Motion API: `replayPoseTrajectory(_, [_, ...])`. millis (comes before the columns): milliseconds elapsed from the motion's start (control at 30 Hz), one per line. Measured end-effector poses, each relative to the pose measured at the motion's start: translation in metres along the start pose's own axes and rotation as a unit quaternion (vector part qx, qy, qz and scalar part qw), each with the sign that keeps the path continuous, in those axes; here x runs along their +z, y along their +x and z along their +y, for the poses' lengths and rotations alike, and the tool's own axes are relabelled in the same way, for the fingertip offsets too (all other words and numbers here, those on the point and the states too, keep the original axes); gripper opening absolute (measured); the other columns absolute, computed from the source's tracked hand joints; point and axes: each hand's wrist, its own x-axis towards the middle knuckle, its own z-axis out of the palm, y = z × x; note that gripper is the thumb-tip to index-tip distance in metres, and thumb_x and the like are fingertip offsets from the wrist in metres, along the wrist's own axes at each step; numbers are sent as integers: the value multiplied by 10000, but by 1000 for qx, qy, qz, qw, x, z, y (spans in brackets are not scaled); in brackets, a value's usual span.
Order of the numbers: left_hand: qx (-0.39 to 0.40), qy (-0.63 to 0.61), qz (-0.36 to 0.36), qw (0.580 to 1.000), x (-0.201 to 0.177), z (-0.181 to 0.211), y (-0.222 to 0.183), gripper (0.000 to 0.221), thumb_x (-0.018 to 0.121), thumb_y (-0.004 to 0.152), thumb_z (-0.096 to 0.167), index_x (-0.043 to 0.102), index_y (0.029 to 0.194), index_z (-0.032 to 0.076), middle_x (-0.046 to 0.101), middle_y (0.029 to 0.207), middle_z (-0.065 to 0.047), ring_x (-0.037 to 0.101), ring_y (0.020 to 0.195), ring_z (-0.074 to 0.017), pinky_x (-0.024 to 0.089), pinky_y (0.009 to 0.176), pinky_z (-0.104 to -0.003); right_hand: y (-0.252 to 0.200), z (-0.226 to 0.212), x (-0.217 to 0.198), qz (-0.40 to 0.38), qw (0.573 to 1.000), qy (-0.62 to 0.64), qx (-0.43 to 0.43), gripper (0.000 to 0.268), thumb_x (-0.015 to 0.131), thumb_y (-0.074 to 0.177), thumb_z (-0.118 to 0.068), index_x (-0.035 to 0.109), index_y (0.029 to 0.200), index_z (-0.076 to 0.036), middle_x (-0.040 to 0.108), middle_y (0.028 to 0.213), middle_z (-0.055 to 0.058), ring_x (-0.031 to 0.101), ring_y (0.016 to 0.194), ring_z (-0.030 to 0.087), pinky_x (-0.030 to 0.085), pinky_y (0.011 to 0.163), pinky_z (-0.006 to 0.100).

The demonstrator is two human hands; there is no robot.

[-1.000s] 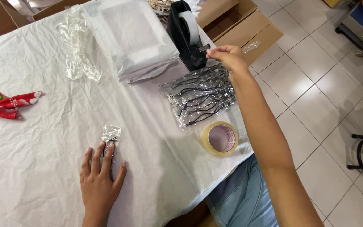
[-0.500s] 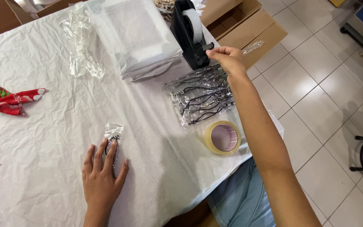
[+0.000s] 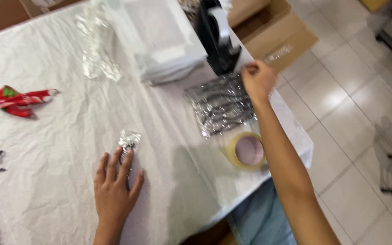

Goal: Packaging necklaces into thin plastic sleeves and attaching decorative fabric items.

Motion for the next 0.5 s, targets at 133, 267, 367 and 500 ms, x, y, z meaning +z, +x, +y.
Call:
replayPoseTrajectory(133, [5, 15, 46, 999, 7, -1, 3, 531, 634, 963, 445, 614, 1443, 217, 560, 1526, -50, 472, 1450, -364, 427, 1159, -475, -17, -66, -49, 5, 973, 192, -132, 131, 698, 940, 9, 683, 965, -118, 684, 897, 14, 625, 840, 143, 500, 841, 287])
replayPoseTrajectory(267, [-38, -14, 27, 999, 13, -3, 2, 561, 665, 904, 492, 619, 1426, 292, 552, 1499, -36, 475, 1405, -401, 357, 1173, -513, -43, -139, -71, -111, 933, 309, -147, 68, 733, 1089, -115, 700, 1115, -62, 688, 1091, 127, 648, 1092, 244, 469, 1052, 383])
replayPoseTrajectory(367, [-43, -27, 19, 999, 11, -3, -2, 560, 636, 928, 504, 596, 1444, 291, 529, 1518, -33, 461, 1414, -398, 350, 1168, -516, -80, -183, -78, -187, 899, 370, -143, 74, 721, 1077, -102, 668, 1092, -53, 598, 1221, 125, 562, 1235, 237, 408, 1158, 381])
replayPoseTrajectory(500, [-38, -36, 11, 999, 13, -6, -3, 586, 628, 930, 518, 558, 1474, 312, 506, 1541, -19, 436, 1441, -377, 349, 1167, -501, -130, -216, -67, -298, 863, 399, -89, 63, 686, 1037, -24, 713, 1091, -42, 645, 987, 94, 644, 998, 193, 504, 1022, 361])
